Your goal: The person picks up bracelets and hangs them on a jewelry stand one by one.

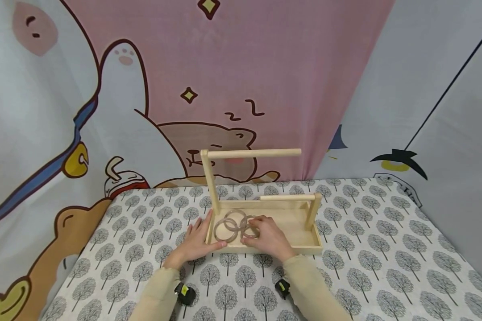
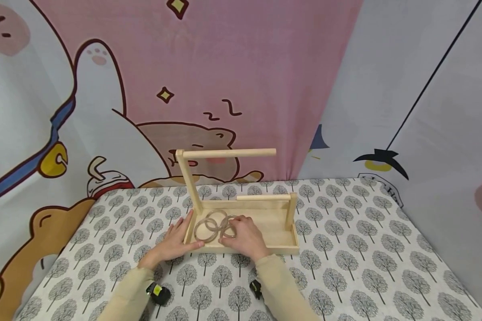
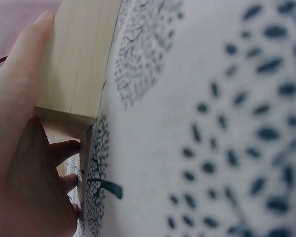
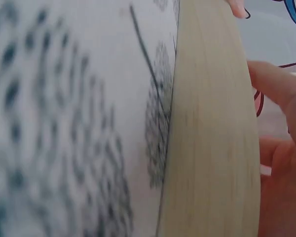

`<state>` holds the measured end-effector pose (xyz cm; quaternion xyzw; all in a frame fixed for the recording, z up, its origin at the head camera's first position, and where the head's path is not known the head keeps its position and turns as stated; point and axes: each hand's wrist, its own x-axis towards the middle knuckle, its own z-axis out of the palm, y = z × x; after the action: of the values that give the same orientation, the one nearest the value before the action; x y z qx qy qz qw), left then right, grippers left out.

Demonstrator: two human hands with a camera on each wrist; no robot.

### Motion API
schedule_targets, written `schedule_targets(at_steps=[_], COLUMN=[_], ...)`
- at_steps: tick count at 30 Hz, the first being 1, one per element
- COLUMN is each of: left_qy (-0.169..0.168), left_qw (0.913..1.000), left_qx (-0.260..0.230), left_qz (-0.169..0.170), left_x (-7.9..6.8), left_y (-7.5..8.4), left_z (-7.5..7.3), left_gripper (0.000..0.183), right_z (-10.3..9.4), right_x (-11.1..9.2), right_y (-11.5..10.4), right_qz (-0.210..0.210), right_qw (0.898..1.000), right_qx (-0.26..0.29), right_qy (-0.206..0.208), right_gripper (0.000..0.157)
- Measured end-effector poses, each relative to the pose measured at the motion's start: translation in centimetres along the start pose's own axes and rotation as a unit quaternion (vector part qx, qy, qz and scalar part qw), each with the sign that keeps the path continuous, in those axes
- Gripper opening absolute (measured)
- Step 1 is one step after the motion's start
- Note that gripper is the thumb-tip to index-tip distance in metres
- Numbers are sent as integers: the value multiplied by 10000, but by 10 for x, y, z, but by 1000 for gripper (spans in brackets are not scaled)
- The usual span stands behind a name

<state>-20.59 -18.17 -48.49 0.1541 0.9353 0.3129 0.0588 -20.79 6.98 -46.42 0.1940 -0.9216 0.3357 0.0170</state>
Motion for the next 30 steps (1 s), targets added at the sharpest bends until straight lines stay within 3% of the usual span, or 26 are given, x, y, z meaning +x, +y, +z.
schedule_targets(at_steps=[6,15,30], left_qy=[-14,-17,40], left_qw=[10000,10000,10000], left_qx=[19,-2,-44], left_qz=[5,6,29], left_x=[0,0,0], left_y=[0,-1,-1], left_z=[1,1,1], left_gripper=[107,107,107], right_z=[6,7,4], right_x=[1,6,12], right_y=[-6,-7,-7], right_qz=[311,457,293], right_qw=[9991,9980,9966], right_qx=[-49,-397,-765], right_qy=[267,187,-16], right_gripper=[58,40,41])
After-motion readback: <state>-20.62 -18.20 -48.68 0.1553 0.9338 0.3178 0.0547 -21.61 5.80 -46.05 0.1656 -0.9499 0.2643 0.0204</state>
